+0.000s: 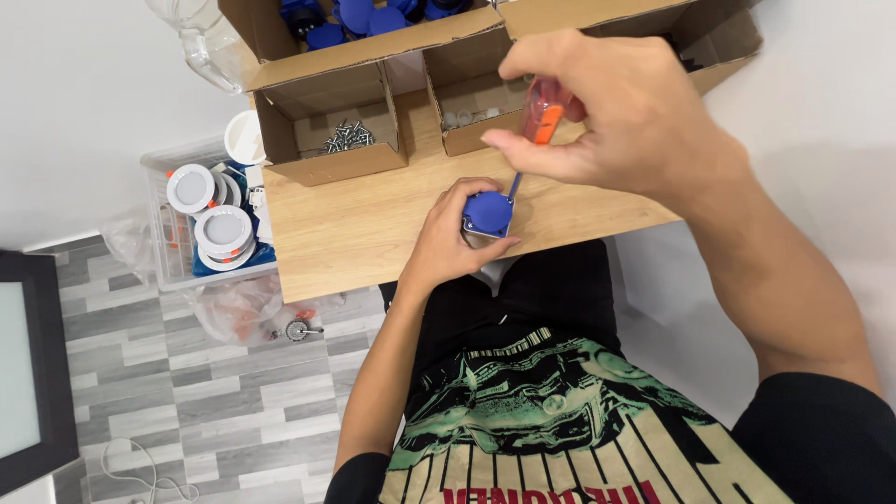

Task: The person uses a screwdriver to tighten screws on a blue plastic electrical box. They then insert a white plastic component into the box and continue to secure it with the screwdriver. The person also briefly handles a clear plastic container and a black plastic piece during the process.

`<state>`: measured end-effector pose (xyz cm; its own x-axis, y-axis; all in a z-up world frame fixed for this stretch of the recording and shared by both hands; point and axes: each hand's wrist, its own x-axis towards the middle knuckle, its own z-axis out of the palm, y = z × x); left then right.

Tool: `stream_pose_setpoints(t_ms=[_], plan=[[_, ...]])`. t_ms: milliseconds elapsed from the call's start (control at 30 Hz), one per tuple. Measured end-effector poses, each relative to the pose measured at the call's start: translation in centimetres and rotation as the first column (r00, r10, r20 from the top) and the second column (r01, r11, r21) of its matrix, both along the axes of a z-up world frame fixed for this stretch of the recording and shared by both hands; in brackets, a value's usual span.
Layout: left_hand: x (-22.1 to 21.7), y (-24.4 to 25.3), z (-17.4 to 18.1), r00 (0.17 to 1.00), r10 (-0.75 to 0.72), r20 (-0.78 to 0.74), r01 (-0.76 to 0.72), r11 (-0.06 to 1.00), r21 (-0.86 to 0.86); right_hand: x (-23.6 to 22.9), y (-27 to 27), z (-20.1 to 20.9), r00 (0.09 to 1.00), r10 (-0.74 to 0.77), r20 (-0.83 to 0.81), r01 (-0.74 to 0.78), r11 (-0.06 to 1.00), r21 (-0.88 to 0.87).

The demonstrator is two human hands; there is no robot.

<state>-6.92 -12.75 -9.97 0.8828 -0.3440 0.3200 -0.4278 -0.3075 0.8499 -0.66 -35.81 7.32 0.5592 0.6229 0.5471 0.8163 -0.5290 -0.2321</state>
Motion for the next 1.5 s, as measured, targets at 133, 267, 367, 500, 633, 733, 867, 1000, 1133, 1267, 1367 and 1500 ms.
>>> stream_pose_setpoints(t_ms=[133, 267, 367, 500, 633, 733, 867, 1000, 1133, 1267, 1367, 1500], plan=[[-0.3, 0.0, 0.4, 1.000, 0.012, -0.021, -0.012, 1.000, 0.010, -0.4, 0.3, -0.3, 0.991, -0.016, 0.135, 0.017, 1.000, -0.008], [-0.4, 0.0, 0.3, 0.998, 0.023, -0.054, -0.023, 1.000, 0.008, -1.3, -0.1, 3.6, 0.979, 0.153, -0.135, -0.156, 0.988, -0.009], [-0.5, 0.1, 0.2, 0.997, 0.021, -0.072, -0.021, 1.000, -0.004, -1.9, -0.3, 5.5, 0.864, 0.239, -0.444, -0.247, 0.968, 0.041], [-0.8, 0.1, 0.3, 0.996, 0.027, -0.086, -0.027, 1.000, 0.001, -2.4, -0.8, 5.5, 0.883, 0.264, -0.389, -0.244, 0.965, 0.100], [-0.7, 0.1, 0.2, 0.997, 0.029, -0.068, -0.030, 1.000, -0.005, -2.5, -0.6, 4.2, 0.950, 0.179, -0.255, -0.164, 0.983, 0.078], [-0.6, 0.2, 0.1, 0.998, 0.031, -0.054, -0.031, 1.000, 0.003, -2.3, -0.5, 2.6, 0.989, 0.102, -0.109, -0.098, 0.994, 0.045], [-0.7, 0.1, -0.1, 0.998, 0.036, -0.046, -0.037, 0.999, -0.008, -1.9, -0.4, 0.8, 0.999, 0.002, 0.050, -0.002, 1.000, -0.009], [-0.7, 0.2, 0.0, 0.999, 0.028, -0.041, -0.029, 0.999, -0.021, -1.1, -0.4, -0.6, 0.987, -0.026, 0.160, 0.029, 0.999, -0.020], [-0.5, 0.1, 0.1, 0.999, 0.042, -0.025, -0.042, 0.999, -0.028, -1.0, 0.1, 0.4, 0.988, 0.001, 0.155, -0.008, 0.999, 0.045], [-0.9, 0.0, -0.4, 0.997, 0.053, -0.054, -0.054, 0.998, -0.017, -1.9, -0.8, 4.4, 0.951, 0.173, -0.255, -0.184, 0.983, -0.018], [-0.4, -0.2, -0.1, 0.997, 0.064, -0.047, -0.065, 0.998, -0.021, -1.6, -1.5, 6.6, 0.836, 0.259, -0.485, -0.294, 0.956, 0.003], [-0.6, -0.4, -0.1, 0.996, 0.076, -0.050, -0.077, 0.997, -0.009, -1.3, -2.0, 5.5, 0.900, 0.294, -0.323, -0.292, 0.955, 0.056]])
